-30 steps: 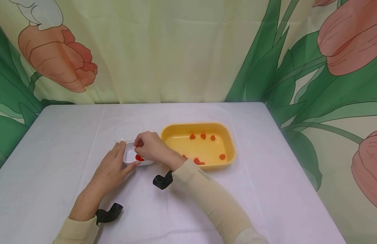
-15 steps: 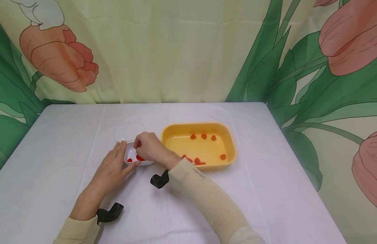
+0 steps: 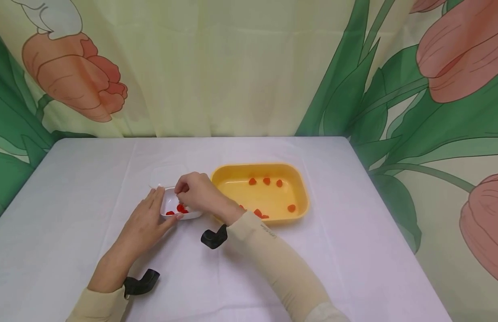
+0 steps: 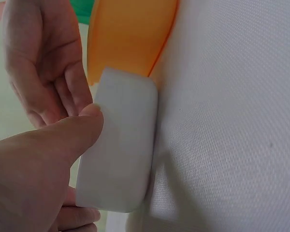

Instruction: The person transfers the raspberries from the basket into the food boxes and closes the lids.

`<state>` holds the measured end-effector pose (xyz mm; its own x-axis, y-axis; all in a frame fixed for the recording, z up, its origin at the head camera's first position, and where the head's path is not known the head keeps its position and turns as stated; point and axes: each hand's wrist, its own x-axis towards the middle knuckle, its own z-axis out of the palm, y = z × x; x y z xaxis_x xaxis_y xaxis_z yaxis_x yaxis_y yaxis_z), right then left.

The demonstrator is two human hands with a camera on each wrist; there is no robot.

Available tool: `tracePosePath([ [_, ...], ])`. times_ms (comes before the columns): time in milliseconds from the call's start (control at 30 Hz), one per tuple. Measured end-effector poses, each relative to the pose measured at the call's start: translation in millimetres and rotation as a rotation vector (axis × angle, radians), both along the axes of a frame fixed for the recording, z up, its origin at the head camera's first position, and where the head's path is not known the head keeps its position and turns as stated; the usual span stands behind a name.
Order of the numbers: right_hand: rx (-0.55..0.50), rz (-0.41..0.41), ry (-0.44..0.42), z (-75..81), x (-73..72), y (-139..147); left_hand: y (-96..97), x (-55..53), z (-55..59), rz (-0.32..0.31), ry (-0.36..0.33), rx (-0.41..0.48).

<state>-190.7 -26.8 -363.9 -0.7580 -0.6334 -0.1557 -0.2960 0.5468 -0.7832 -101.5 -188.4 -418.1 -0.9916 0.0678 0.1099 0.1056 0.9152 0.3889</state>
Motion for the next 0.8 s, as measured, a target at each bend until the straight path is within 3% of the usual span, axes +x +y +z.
tracePosePath([
  [233, -0.107, -0.004, -0.064, 5.0, -4.6, 20.6, -0.2, 0.5, -0.7, -0.01, 0.015, 0.014],
  [433, -0.175, -0.061, -0.109, 10.4, -10.2, 39.1, -0.3, -0.2, -0.3, 0.003, 0.015, 0.014],
  [800, -0.183, -0.147, -0.131, 16.7, -16.0, 67.2, 1.3, 0.3, 1.6, 0.032, -0.071, 0.017],
])
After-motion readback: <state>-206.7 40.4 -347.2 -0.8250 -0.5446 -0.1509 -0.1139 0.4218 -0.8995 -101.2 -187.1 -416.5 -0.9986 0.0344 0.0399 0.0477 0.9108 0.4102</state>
